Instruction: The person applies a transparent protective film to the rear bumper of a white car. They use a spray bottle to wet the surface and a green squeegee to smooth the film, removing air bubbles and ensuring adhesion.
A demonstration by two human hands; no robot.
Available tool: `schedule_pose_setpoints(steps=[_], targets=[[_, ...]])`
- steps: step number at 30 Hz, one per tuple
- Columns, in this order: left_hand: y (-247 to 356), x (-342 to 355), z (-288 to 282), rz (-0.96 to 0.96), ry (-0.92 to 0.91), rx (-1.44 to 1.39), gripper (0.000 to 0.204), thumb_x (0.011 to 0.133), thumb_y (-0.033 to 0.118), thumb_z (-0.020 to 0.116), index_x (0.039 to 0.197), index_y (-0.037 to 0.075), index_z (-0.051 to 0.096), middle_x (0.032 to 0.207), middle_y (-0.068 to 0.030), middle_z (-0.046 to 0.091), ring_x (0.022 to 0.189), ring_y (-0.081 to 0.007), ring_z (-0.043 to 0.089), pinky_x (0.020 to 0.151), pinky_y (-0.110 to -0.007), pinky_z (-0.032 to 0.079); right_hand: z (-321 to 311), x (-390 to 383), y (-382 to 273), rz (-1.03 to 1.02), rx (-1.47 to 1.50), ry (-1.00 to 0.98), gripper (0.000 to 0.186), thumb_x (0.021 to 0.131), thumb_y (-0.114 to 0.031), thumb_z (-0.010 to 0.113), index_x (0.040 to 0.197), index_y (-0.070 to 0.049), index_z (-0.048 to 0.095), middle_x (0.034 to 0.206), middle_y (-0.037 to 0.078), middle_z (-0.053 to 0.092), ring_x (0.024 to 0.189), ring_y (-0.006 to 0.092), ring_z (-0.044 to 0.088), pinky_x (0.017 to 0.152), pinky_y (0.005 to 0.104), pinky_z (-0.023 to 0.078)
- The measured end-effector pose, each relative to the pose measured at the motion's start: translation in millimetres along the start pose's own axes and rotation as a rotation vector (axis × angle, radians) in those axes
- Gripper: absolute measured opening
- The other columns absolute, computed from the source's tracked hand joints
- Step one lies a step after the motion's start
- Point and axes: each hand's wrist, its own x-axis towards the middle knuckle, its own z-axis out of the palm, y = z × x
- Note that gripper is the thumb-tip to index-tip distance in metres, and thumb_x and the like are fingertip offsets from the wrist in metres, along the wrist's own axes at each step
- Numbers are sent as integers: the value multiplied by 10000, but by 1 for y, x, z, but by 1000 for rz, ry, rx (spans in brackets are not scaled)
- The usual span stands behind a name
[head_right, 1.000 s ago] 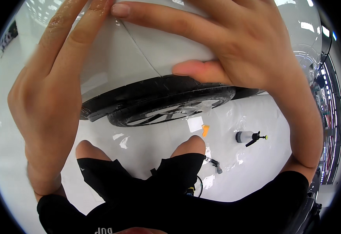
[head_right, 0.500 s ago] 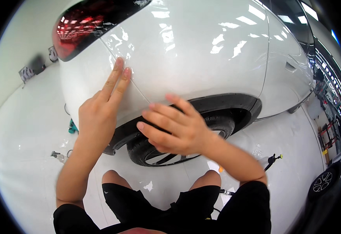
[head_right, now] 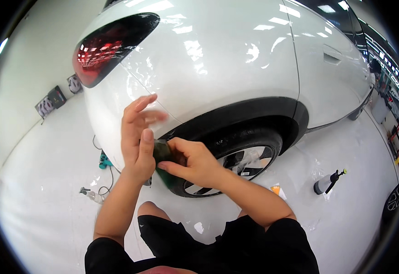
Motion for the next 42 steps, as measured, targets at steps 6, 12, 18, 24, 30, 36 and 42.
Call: schedule_pose_setpoints(steps=[6, 12, 18, 24, 30, 36, 42], targets=[[-35, 17, -53, 331, -271, 1196, 553, 1019, 250, 487, 1529, 40, 443, 1620, -170, 376, 1508, -390, 323, 1224, -509, 239, -125, 56, -54, -303, -478, 793, 285, 1001, -163, 628, 1250, -25, 630, 949, 38, 659, 773, 108, 557, 700, 280, 484], [-41, 19, -44, 327, -168, 1002, 578, 982, 228, 549, 1518, 37, 448, 1586, -191, 418, 1485, -383, 364, 1229, -506, 241, -209, 153, -59, -508, -1472, 994, 321, 961, -128, 615, 1280, -100, 638, 1183, 105, 649, 1042, 317, 644, 879, 388, 527], [-66, 14, -61, 268, 356, 681, 591, 1035, 238, 473, 1519, -53, 296, 1587, -220, 349, 1476, -345, 348, 1215, -495, 271, -17, 179, -39, -774, -1023, 724, 247, 844, -49, 614, 1088, -69, 647, 1053, 68, 649, 918, 273, 628, 761, 406, 527], [-64, 7, -68, 157, 475, 372, 594, 1081, 347, 370, 1524, -37, 271, 1609, -206, 290, 1488, -322, 315, 1211, -505, 266, 66, 151, -25, -749, -1015, 298, 260, 794, -64, 636, 1053, -74, 656, 998, 78, 638, 895, 260, 622, 739, 389, 515], [-63, 1, -75, 103, 377, 487, 600, 1089, 352, 327, 1524, -59, 291, 1605, -197, 318, 1497, -304, 304, 1228, -491, 244, -133, 146, -96, -494, -997, 931, 292, 998, -247, 588, 1184, -43, 684, 1190, 198, 652, 1154, 392, 613, 1004, 462, 472], [-68, 4, -67, 197, 278, 621, 604, 1093, 380, 309, 1516, -50, 336, 1585, -216, 361, 1469, -313, 356, 1218, -482, 253, -86, 136, -23, -717, -1172, 905, 235, 903, -67, 629, 1131, -80, 683, 1030, 92, 686, 908, 308, 655, 789, 375, 538], [-70, -4, -69, 207, 252, 707, 681, 1085, 481, 280, 1524, -39, 280, 1603, -220, 312, 1496, -350, 321, 1210, -512, 263, 27, 91, -2, -714, -985, 401, 249, 803, -69, 613, 1049, -67, 647, 1004, 55, 638, 877, 240, 624, 704, 348, 539]])
